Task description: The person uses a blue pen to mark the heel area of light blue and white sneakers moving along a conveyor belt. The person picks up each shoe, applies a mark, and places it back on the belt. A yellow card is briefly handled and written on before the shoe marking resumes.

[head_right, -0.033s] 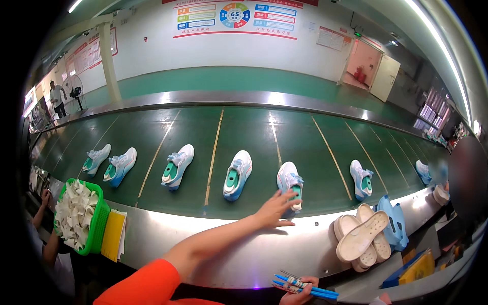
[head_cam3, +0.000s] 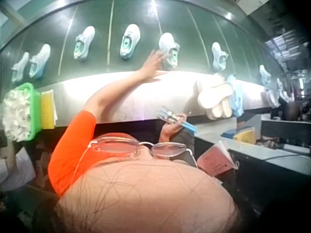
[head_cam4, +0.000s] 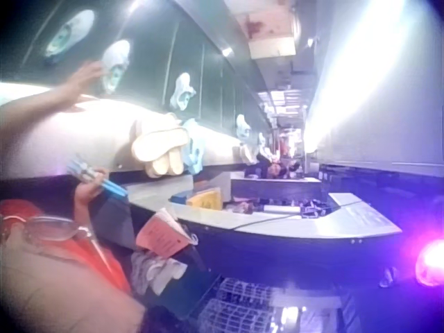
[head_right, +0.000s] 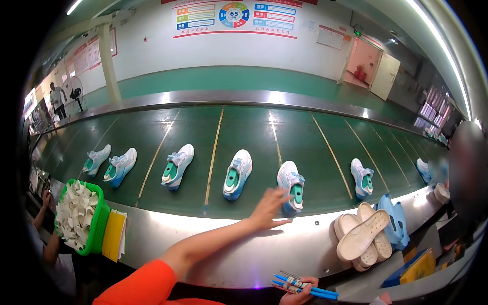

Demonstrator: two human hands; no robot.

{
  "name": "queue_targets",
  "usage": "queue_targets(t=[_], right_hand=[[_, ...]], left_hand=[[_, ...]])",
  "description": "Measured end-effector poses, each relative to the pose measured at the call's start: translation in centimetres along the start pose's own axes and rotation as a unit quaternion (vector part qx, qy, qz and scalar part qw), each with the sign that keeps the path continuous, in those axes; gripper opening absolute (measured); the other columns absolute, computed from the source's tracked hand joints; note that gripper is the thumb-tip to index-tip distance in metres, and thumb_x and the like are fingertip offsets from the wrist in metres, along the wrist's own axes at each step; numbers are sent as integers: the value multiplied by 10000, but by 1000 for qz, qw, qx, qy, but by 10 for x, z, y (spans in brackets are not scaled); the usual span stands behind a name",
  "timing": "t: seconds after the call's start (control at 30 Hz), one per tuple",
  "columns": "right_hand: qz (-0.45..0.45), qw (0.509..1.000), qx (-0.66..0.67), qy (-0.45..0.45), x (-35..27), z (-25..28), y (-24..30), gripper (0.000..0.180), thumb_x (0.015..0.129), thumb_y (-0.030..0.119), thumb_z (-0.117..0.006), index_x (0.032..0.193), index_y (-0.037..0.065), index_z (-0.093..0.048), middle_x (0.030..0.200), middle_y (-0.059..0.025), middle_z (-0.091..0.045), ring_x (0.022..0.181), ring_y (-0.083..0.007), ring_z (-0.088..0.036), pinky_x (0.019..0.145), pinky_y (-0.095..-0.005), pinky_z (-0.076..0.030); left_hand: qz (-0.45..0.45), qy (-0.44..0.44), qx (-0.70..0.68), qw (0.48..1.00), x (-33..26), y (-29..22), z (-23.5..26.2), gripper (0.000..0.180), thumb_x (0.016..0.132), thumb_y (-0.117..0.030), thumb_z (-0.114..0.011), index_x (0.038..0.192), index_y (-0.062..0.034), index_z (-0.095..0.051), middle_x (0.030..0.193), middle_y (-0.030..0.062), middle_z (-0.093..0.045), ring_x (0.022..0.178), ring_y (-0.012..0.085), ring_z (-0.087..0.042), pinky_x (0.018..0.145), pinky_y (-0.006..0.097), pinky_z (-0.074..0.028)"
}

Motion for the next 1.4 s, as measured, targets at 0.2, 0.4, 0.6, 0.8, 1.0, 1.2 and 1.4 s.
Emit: queue_targets(t=[0.2, 0.4, 0.6, 0.8, 1.0, 1.2, 1.4], right_hand=[[-88, 990, 110, -22, -3, -10, -30, 251, 898, 303, -328, 793, 82, -385, 684, -16, -361, 544, -99, -438, 484, -206, -376], [-45, 994, 103, 2, -7, -26, -15, 266, 902, 322, -346, 824, 78, -418, 733, -27, -389, 621, -110, -446, 499, -224, -391], [-129, 984, 108, 65, -25, -32, -26, 309, 896, 360, -377, 853, 76, -491, 737, -40, -464, 634, -138, -492, 508, -249, -420], [-88, 987, 128, 51, -35, -49, -17, 254, 913, 315, -345, 822, 81, -386, 739, -16, -360, 569, -74, -428, 482, -189, -402], [-79, 977, 167, 102, -33, -61, -10, 245, 908, 318, -349, 839, 87, -390, 710, -16, -363, 486, -86, -450, 395, -211, -397], [-107, 980, 141, 92, -32, -50, -24, 243, 904, 335, -363, 854, 98, -391, 659, -17, -373, 449, -86, -431, 357, -200, -329], [-148, 973, 148, 98, -35, -54, -34, 255, 900, 349, -374, 844, 102, -394, 614, -9, -382, 445, -84, -433, 352, -196, -313]], left_hand=[[339, -318, 79, 882, -80, 84, 108, 846, 623, -133, -735, 1326, -68, -270, 1348, 219, -258, 1265, 397, -241, 1011, 470, -244], [219, -171, 124, 953, -63, 125, 121, 800, 653, -85, -688, 1352, -131, -302, 1235, 168, -496, 1015, 353, -545, 812, 381, -471], [259, -115, 101, 954, -71, 104, 175, 710, 725, -142, -630, 1361, -145, -316, 990, 113, -642, 781, 347, -612, 689, 393, -495], [220, -67, 66, 971, -101, 69, 174, 610, 745, -81, -623, 1312, -160, -412, 1005, 128, -633, 868, 311, -612, 727, 341, -492], [286, -165, -60, 942, -113, 79, 177, 738, 705, -77, -686, 1351, -162, -340, 1149, 154, -576, 978, 305, -603, 820, 336, -473], [291, 3, 136, 947, -102, 89, 145, 688, 763, -87, -618, 1362, -138, -284, 1052, 140, -572, 852, 348, -584, 708, 401, -478], [230, -78, 174, 954, -92, 78, 144, 712, 745, -30, -605, 1365, -123, -267, 1015, 162, -541, 845, 354, -559, 719, 407, -464]])
Point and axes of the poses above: each hand's wrist, its own x-axis towards the middle knuckle, its own z-axis out of the back of the hand, y = z × x, the point moved 10 cm from there along x, towards the middle knuckle
